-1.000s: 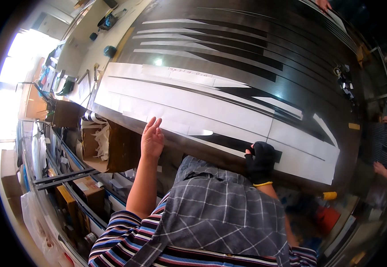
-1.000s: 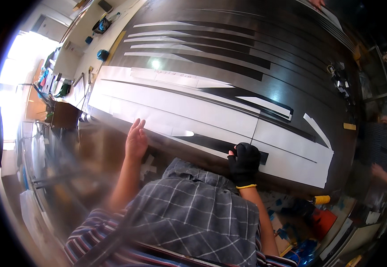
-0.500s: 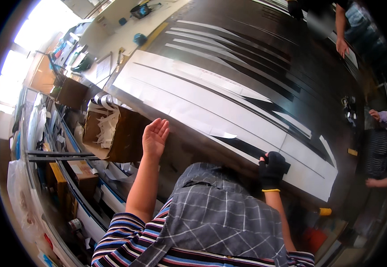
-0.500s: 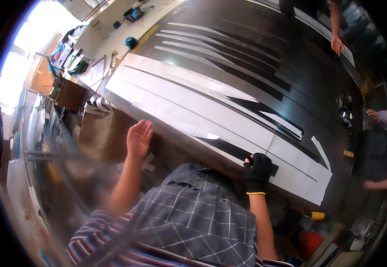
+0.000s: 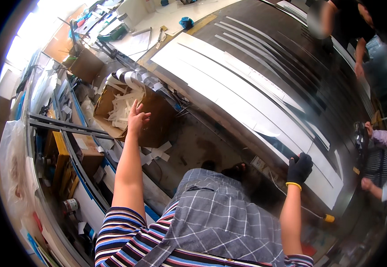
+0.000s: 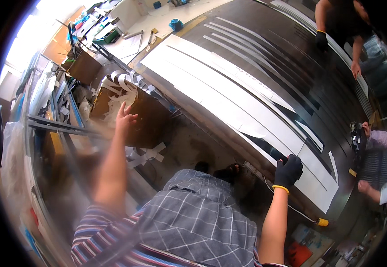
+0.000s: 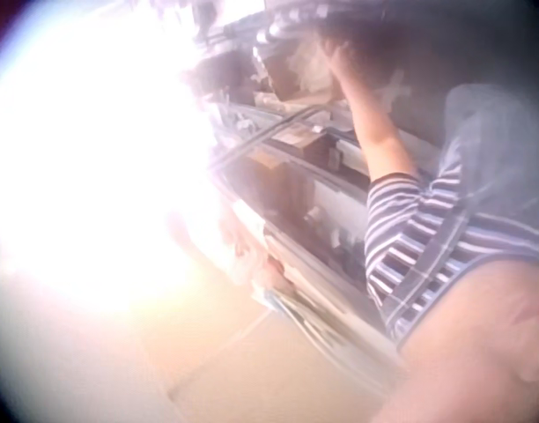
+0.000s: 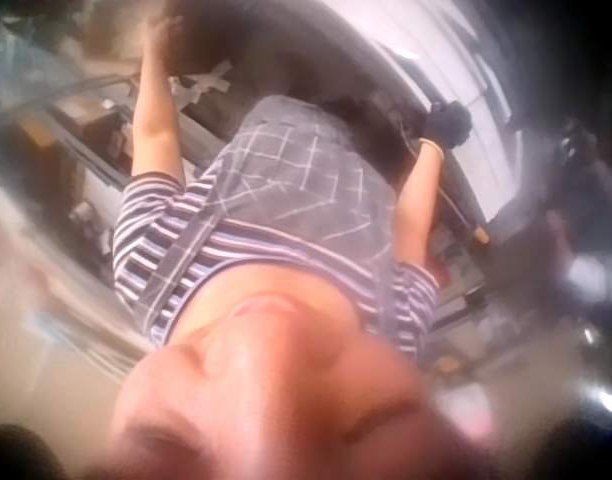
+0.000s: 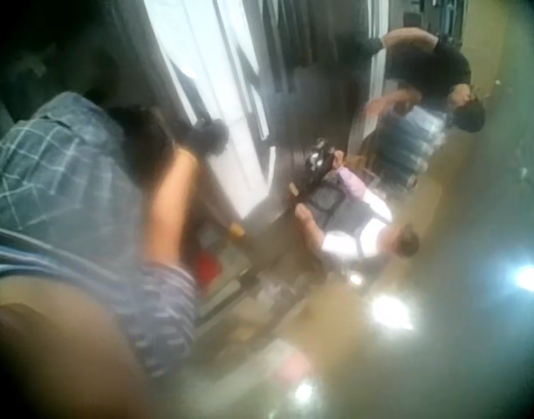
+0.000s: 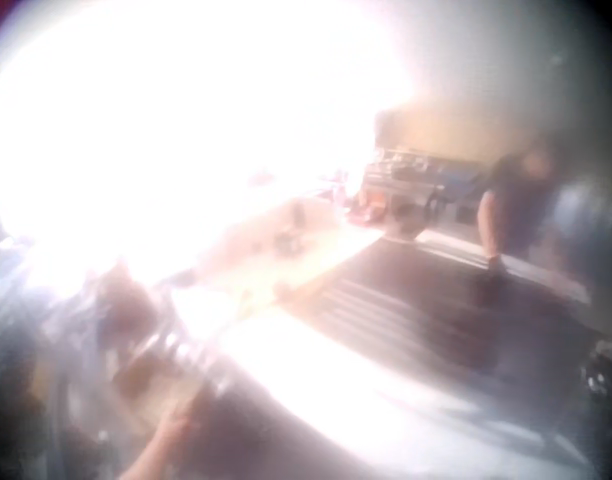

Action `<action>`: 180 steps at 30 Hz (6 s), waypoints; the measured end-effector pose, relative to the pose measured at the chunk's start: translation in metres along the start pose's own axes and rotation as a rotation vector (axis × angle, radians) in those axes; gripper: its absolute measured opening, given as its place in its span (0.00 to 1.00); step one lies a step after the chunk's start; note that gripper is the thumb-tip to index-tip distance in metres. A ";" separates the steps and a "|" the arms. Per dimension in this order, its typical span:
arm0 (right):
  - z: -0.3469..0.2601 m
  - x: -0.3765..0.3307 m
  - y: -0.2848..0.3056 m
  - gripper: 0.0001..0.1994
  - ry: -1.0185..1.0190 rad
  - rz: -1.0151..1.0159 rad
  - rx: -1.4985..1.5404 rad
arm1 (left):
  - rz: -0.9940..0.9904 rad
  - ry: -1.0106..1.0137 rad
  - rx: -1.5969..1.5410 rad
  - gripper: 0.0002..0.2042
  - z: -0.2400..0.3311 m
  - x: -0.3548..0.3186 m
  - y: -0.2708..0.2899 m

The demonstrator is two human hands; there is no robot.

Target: The person places black vinyl strips onto a white sheet on a work table, aligns them, and smooths them down with a yellow squeegee. The person repeats this process for multiple strips, ensuring they are flat and properly adhered.

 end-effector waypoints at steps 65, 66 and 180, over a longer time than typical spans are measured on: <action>-0.074 -0.040 -0.004 0.31 0.003 -0.136 -0.016 | -0.264 0.299 0.715 0.21 -0.155 0.179 0.100; -0.076 -0.044 -0.006 0.33 0.050 -0.154 0.035 | -0.386 0.382 0.621 0.18 -0.137 0.140 0.048; -0.522 0.193 -0.108 0.14 0.516 -0.454 0.555 | -0.091 -0.667 1.155 0.19 0.073 0.159 -0.179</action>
Point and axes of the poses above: each hand's wrist, its own x-axis towards the middle knuckle, its own y-axis out of the back of the hand, z = x × y, the point moved 5 cm from there along x, towards the middle knuckle, and after that the axes turned 1 degree about y, right-handed, at the moved point
